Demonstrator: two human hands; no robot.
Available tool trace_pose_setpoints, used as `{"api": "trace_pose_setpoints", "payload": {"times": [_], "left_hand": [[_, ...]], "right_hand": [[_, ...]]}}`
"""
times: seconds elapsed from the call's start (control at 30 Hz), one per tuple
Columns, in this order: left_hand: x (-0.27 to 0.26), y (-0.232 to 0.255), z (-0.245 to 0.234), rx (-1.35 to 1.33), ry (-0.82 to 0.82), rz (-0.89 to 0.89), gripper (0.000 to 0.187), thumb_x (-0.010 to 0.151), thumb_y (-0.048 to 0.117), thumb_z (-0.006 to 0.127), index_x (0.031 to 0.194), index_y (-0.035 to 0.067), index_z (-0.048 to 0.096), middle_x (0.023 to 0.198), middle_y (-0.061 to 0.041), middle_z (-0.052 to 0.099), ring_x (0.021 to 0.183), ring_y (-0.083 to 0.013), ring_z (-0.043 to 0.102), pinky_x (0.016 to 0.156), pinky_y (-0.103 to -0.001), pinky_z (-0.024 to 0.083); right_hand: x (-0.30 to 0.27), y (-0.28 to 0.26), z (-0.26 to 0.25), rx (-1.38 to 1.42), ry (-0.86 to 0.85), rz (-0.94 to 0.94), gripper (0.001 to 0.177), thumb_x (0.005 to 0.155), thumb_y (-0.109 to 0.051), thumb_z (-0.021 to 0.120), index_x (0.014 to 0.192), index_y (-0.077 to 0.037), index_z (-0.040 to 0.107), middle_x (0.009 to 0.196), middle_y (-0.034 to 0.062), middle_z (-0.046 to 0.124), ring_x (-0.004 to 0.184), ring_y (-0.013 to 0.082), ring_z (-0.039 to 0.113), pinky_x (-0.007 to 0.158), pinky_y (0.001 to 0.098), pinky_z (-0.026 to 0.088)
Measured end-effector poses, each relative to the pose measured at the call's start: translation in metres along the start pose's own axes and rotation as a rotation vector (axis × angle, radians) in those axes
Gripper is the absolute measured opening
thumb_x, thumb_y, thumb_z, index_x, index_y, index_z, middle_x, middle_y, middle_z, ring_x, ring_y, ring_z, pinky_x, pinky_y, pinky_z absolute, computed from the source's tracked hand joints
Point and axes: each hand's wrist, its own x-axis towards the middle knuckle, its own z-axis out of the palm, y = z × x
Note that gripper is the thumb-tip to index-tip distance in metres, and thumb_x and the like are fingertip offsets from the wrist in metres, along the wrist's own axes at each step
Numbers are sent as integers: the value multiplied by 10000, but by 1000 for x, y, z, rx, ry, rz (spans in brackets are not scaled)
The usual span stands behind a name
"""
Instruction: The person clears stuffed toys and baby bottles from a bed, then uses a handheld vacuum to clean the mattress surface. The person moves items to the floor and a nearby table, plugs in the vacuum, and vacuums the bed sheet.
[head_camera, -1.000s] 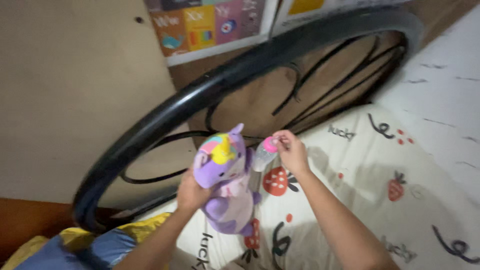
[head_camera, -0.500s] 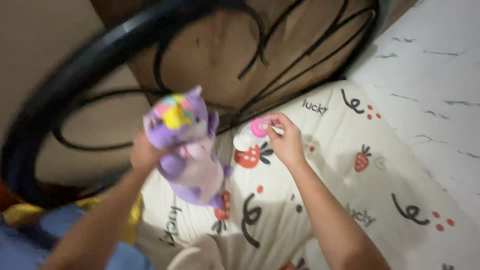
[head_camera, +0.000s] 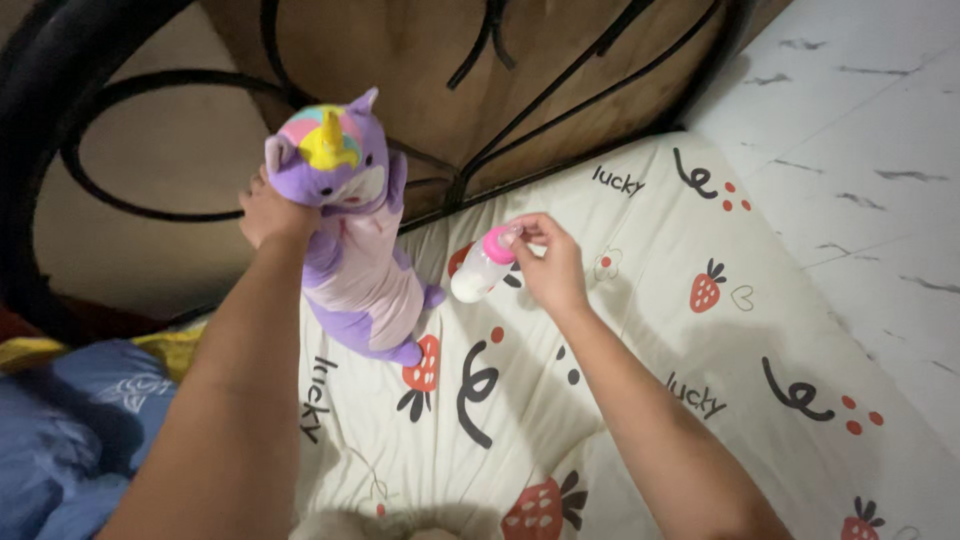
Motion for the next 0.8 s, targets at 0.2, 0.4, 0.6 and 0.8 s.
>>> {"api": "trace_pose_setpoints", "payload": {"times": [0.2,0.4,0.6,0.8], "left_hand": [[-8,-7,9,52,8,28,799,761,367,826,1435,136,464,1450,-108,542,1367,-369,478,1004,-529,503],[-85,-9,22,6,67,47,1112,597,644,898,1438,91,425,1375,-166,543,1328,-404,467,1007,-591,429],[-161,-52,-34,-624,69,129,799,585,254,948,1285,59,617,1228,-143,699,1182,-353,648,1002,-448,501],[-163,-105,-169,-1081,42,85,611,651,20,902,1218,-33,678,1165,-143,748,1015,-255,716,908,-410,580]], "right_hand": [[-5,19,8,-45,-19,15,196,902,-127,758,1064,-36,695,980,56,768,904,162,731,808,300,586],[6,59,28,24,-18,-85,184,897,-100,744,1055,-34,675,995,71,762,953,175,735,856,303,579],[7,56,61,24,-50,-141,150,944,-78,699,1087,-45,670,987,77,745,943,171,719,873,297,561],[12,4,111,215,-198,-66,70,1001,-78,647,1061,-42,655,992,54,734,923,110,688,822,252,550]]}}
